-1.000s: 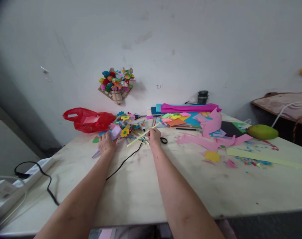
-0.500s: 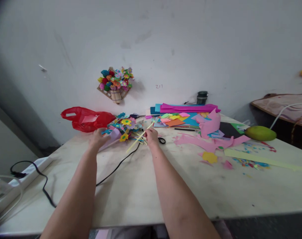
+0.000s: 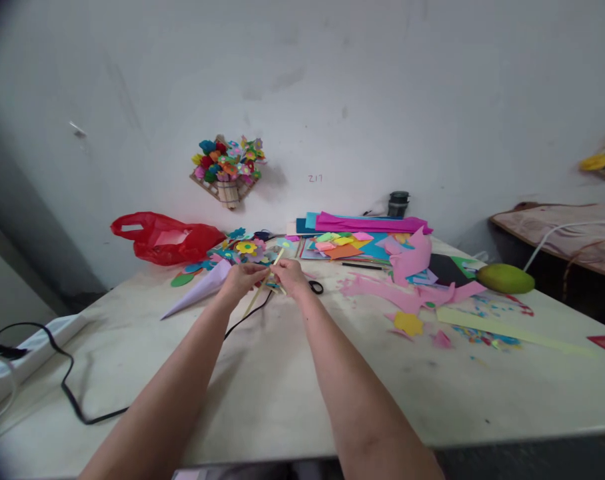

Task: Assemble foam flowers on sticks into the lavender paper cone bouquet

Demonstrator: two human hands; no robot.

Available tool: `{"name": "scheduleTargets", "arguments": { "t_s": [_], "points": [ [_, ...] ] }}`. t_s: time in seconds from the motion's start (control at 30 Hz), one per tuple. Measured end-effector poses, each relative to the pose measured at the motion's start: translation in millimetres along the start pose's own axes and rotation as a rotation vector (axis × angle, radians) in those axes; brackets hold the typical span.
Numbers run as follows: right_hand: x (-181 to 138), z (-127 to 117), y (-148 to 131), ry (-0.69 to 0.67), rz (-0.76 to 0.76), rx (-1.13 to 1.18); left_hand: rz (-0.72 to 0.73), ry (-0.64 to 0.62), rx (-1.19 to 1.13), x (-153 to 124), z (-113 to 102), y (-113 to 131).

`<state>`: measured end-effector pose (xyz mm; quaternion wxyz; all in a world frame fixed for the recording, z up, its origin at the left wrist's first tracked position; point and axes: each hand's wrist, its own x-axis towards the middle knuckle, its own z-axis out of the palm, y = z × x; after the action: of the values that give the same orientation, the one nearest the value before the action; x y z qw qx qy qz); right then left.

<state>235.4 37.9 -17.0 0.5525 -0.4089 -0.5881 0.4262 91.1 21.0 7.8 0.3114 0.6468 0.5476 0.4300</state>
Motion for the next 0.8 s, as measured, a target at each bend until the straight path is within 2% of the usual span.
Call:
{"name": "scheduleTargets", "arguments": {
  "t_s": [0.13, 0.2, 0.3, 0.47, 0.53, 0.67, 0.8],
  "points": [
    [-0.8, -0.2, 1.8, -0.031, 0.027, 0.028, -0.001, -0.172, -0.109, -9.6, -2.5, 6.5],
    [-1.9, 0.3, -0.6, -0.035, 0.017, 0.051, -0.008, -0.184, -0.126, -11.1, -4.0, 8.4],
    [-5.4, 2.0, -6.5, -0.081, 0.007, 0.072, -0.016, 0.013, -0.324, -9.4, -5.2, 8.9],
    [-17.0, 14.3, -11.4, -0.414, 0.063, -0.087, 0.077, 0.376, -0.77, -6.0, -7.5, 6.8],
    [-20.9, 21.0, -11.4, -0.465, 0.082, -0.115, 0.113, 0.462, -0.836, -6.1, -9.7, 4.5],
    [-23.3, 23.4, -11.1, -0.449, 0.072, -0.109, 0.098, 0.49, -0.835, -8.3, -16.3, -2.6],
    [-20.7, 8.3, -11.4, -0.424, 0.06, -0.173, 0.053, 0.443, -0.666, -10.7, -23.5, -11.7]
  ]
}}
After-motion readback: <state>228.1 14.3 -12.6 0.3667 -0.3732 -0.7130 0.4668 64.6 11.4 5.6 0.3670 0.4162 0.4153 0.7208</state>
